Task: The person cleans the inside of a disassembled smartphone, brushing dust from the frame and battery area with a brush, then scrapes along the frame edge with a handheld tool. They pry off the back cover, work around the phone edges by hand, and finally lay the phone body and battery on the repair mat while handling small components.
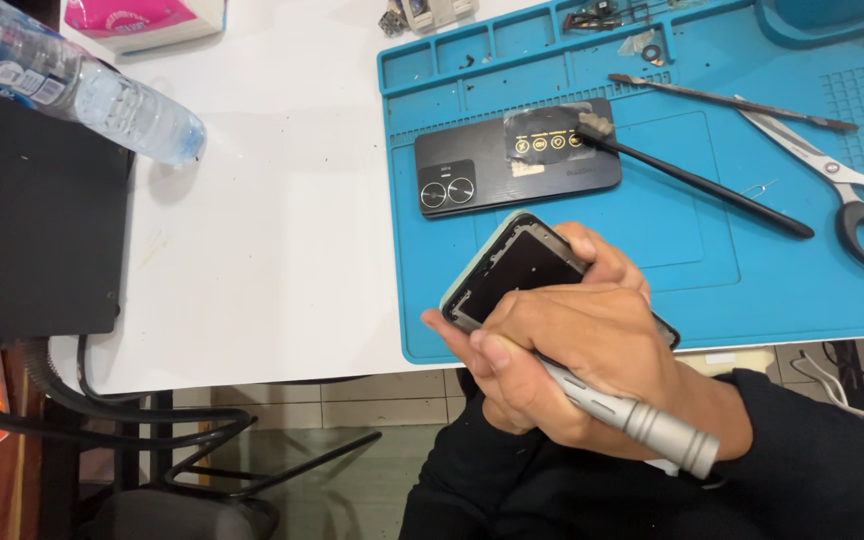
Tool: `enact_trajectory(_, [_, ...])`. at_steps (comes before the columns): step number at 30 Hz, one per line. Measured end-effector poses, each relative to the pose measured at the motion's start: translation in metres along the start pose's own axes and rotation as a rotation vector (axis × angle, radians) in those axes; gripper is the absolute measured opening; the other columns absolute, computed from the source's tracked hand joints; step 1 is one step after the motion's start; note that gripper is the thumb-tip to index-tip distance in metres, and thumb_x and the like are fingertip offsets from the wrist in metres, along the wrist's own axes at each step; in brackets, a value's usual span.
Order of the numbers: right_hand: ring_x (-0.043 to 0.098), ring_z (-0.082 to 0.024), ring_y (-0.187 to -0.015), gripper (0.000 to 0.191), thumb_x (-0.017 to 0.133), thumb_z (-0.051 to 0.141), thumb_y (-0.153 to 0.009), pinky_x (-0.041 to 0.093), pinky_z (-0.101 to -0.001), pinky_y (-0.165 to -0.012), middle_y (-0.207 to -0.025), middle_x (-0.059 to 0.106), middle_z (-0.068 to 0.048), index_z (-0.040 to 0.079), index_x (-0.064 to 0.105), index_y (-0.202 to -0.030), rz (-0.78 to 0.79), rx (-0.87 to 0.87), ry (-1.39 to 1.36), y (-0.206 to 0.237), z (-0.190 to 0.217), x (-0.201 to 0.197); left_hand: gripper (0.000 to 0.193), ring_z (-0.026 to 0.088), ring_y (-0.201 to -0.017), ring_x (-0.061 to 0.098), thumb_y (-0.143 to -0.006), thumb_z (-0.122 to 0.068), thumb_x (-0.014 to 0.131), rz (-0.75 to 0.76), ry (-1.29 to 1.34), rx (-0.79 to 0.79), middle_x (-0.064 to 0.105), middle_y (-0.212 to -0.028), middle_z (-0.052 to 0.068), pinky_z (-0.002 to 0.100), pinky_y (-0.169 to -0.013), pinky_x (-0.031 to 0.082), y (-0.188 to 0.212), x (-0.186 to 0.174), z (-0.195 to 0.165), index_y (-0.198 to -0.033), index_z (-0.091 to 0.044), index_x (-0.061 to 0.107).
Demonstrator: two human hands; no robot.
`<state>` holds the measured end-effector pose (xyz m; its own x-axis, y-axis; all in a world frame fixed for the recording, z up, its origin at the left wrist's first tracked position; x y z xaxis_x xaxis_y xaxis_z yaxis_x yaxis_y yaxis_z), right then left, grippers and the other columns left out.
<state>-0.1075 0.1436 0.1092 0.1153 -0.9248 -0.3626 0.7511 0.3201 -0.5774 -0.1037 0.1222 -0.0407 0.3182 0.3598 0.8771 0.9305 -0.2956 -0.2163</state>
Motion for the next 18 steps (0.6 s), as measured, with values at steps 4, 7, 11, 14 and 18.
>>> enact_trajectory(4, [0.060,-0.007,-0.053,0.022,0.058,0.012,-0.090,0.045,-0.0323,-0.089,-0.064,0.069,0.001,0.009,0.067,-0.070,-0.027,-0.059,-0.014,-0.001,0.001,0.001,0.085,0.010,-0.088,0.049,-0.095,-0.087,0.033,-0.002,-0.055,0.044,0.050,-0.087,0.000,0.031,-0.100,0.040,0.017,-0.045,0.027,-0.108,-0.006,0.052])
enact_trajectory(7, [0.071,-0.006,-0.066,0.016,0.058,0.008,-0.092,0.047,-0.0309,-0.094,-0.074,0.075,0.001,0.007,0.069,-0.081,-0.034,-0.072,-0.113,0.004,0.000,-0.001,0.080,0.008,-0.087,0.050,-0.099,-0.084,0.032,-0.020,-0.095,0.076,0.051,-0.084,-0.001,0.031,-0.101,0.040,0.041,-0.082,0.045,-0.105,-0.007,0.053])
enact_trajectory(11, [0.074,-0.006,-0.071,0.015,0.059,0.006,-0.095,0.047,-0.0322,-0.101,-0.078,0.075,0.002,0.008,0.068,-0.083,-0.111,-0.062,-0.132,0.010,-0.001,-0.001,0.076,0.006,-0.085,0.051,-0.104,-0.080,0.031,-0.040,-0.133,0.093,0.052,-0.080,-0.003,0.029,-0.104,0.040,0.072,-0.128,0.062,-0.100,-0.008,0.055])
enact_trajectory(14, [0.074,-0.005,-0.071,0.016,0.059,0.005,-0.097,0.048,-0.0329,-0.105,-0.079,0.076,0.003,0.008,0.067,-0.083,-0.143,-0.038,-0.140,0.014,-0.002,-0.002,0.073,0.005,-0.083,0.053,-0.108,-0.077,0.031,-0.046,-0.150,0.106,0.052,-0.076,-0.005,0.028,-0.105,0.040,0.092,-0.153,0.071,-0.097,-0.009,0.056])
enact_trajectory(18, [0.074,-0.003,-0.065,0.017,0.059,0.006,-0.095,0.052,-0.0266,-0.092,-0.074,0.075,0.003,0.008,0.068,-0.081,-0.125,-0.007,-0.206,0.013,-0.007,-0.003,0.071,0.003,-0.081,0.054,-0.112,-0.073,0.030,-0.034,-0.169,0.117,0.053,-0.072,-0.007,0.027,-0.107,0.040,0.106,-0.167,0.062,-0.093,-0.011,0.058])
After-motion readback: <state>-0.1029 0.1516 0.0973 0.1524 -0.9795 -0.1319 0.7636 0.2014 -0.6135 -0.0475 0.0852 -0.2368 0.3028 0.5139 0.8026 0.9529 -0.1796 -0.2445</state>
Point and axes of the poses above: each hand's wrist, its own y-axis away from the middle knuckle, its own x-axis out of the palm, z = x × y, the point moved 8 cm from there along -y, towards the middle knuckle
